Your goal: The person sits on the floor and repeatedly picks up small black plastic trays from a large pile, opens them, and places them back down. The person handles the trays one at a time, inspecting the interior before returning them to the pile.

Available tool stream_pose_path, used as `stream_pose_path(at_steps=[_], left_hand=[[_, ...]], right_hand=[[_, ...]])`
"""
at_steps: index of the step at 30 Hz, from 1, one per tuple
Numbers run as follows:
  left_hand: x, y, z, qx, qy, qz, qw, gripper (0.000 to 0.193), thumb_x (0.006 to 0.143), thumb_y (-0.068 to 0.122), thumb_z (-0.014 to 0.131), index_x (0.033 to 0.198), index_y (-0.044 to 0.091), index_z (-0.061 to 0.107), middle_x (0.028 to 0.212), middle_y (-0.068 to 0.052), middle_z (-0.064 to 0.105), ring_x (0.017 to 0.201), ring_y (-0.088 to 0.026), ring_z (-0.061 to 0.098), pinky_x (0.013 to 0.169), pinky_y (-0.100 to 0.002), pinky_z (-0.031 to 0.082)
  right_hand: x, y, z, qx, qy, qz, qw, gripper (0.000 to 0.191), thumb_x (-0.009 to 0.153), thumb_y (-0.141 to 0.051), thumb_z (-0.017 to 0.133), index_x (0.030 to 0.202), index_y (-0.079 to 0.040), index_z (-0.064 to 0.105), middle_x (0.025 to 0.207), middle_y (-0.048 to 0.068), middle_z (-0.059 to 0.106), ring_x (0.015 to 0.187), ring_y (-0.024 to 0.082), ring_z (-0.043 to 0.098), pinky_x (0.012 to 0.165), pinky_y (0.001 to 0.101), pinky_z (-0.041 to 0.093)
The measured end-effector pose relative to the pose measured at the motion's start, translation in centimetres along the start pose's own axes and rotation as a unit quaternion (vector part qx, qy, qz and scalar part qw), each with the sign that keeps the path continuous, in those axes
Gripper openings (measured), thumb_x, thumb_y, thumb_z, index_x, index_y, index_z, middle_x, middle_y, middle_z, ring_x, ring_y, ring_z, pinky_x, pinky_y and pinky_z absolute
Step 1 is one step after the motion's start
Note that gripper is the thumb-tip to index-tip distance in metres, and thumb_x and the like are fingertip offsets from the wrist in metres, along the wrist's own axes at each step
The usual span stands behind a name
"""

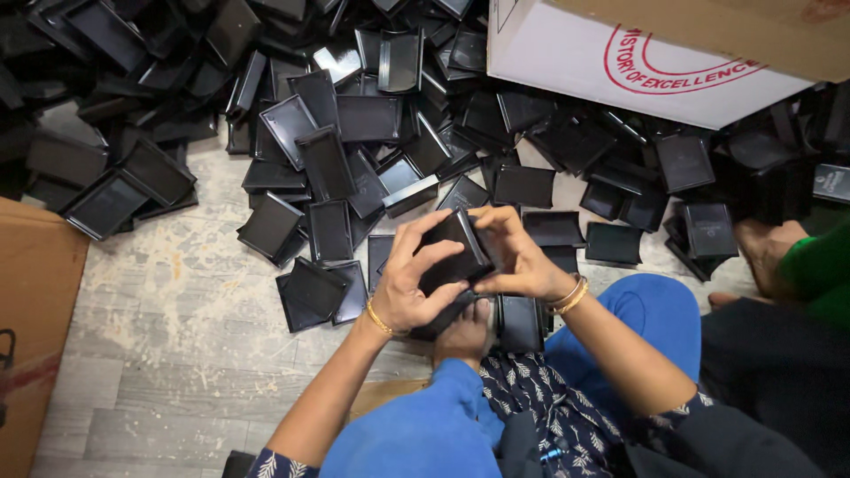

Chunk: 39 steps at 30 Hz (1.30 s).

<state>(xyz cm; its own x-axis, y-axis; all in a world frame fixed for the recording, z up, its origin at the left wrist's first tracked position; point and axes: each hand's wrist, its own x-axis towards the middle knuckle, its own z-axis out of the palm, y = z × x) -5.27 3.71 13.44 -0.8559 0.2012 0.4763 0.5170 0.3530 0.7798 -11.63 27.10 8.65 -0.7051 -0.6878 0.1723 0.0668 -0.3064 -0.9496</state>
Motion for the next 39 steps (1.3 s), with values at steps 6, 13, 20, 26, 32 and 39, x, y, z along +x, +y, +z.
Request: stream_pose_path(at_steps=[6, 13, 20, 26, 32, 39], left_hand=[[0.3, 0.1, -1.2, -0.028, -0.007, 0.032, 0.999, 0.053, 0.076, 0.016, 0.083, 0.125, 0.011, 0.064, 0.151, -0.023, 0.050, 0.135, -0.042, 0.053, 0.115, -0.049, 0.044], [0.4, 0.7, -0.9, -0.022, -0.010, 0.048, 0.999, 0.054, 0.079, 0.019, 0.085, 0.128, 0.013, 0.064, 0.152, -0.023, 0.049, 0.136, -0.042, 0.053, 0.116, -0.050, 0.044], [1.0, 1.2, -1.0, -0.001, -0.033, 0.044, 0.998, 0.059, 0.079, 0.024, 0.087, 0.133, 0.013, 0.063, 0.156, -0.023, 0.045, 0.139, -0.044, 0.049, 0.117, -0.052, 0.041], [0.8, 1.4, -0.7, 0.093, 0.059, 0.075, 0.991, 0.054, 0.082, 0.011, 0.077, 0.133, 0.005, 0.059, 0.139, -0.020, 0.061, 0.130, -0.040, 0.062, 0.114, -0.050, 0.049], [-0.1, 1.5, -0.8, 0.031, 0.029, -0.057, 0.997, 0.044, 0.087, 0.008, 0.080, 0.128, 0.004, 0.063, 0.114, -0.016, 0.074, 0.103, -0.032, 0.074, 0.090, -0.036, 0.058], [0.6, -0.1, -1.9, 0.097, 0.131, -0.011, 0.987, 0.053, 0.091, 0.009, 0.076, 0.137, -0.001, 0.052, 0.135, -0.025, 0.060, 0.122, -0.038, 0.062, 0.107, -0.041, 0.050]], right_hand=[[0.6, -0.3, 1.4, -0.027, 0.021, -0.058, 0.998, 0.084, 0.073, 0.008, 0.085, 0.140, -0.017, 0.039, 0.152, 0.011, 0.038, 0.149, 0.025, 0.037, 0.125, 0.0409, 0.031], [1.0, -1.9, 0.8, -0.001, -0.031, -0.059, 0.998, 0.081, 0.074, 0.011, 0.082, 0.137, -0.018, 0.041, 0.153, 0.015, 0.038, 0.149, 0.026, 0.037, 0.126, 0.0415, 0.032], [0.1, -0.3, 0.8, 0.010, 0.020, -0.037, 0.999, 0.082, 0.075, 0.009, 0.082, 0.139, -0.018, 0.039, 0.151, 0.011, 0.038, 0.147, 0.023, 0.038, 0.121, 0.0401, 0.036], [0.3, -0.7, 1.7, 0.238, 0.179, 0.086, 0.951, 0.083, 0.088, -0.001, 0.074, 0.155, -0.019, 0.028, 0.133, 0.014, 0.049, 0.116, 0.025, 0.052, 0.090, 0.0383, 0.046], [1.1, -3.9, 1.1, -0.249, 0.080, -0.071, 0.963, 0.044, 0.085, 0.000, 0.072, 0.128, -0.005, 0.064, 0.134, 0.013, 0.064, 0.125, 0.026, 0.063, 0.108, 0.0369, 0.051], [3.0, -13.1, -6.9, -0.606, 0.201, -0.344, 0.688, 0.035, 0.078, 0.001, 0.048, 0.106, 0.004, 0.068, 0.104, 0.017, 0.073, 0.098, 0.033, 0.072, 0.089, 0.0406, 0.056]])
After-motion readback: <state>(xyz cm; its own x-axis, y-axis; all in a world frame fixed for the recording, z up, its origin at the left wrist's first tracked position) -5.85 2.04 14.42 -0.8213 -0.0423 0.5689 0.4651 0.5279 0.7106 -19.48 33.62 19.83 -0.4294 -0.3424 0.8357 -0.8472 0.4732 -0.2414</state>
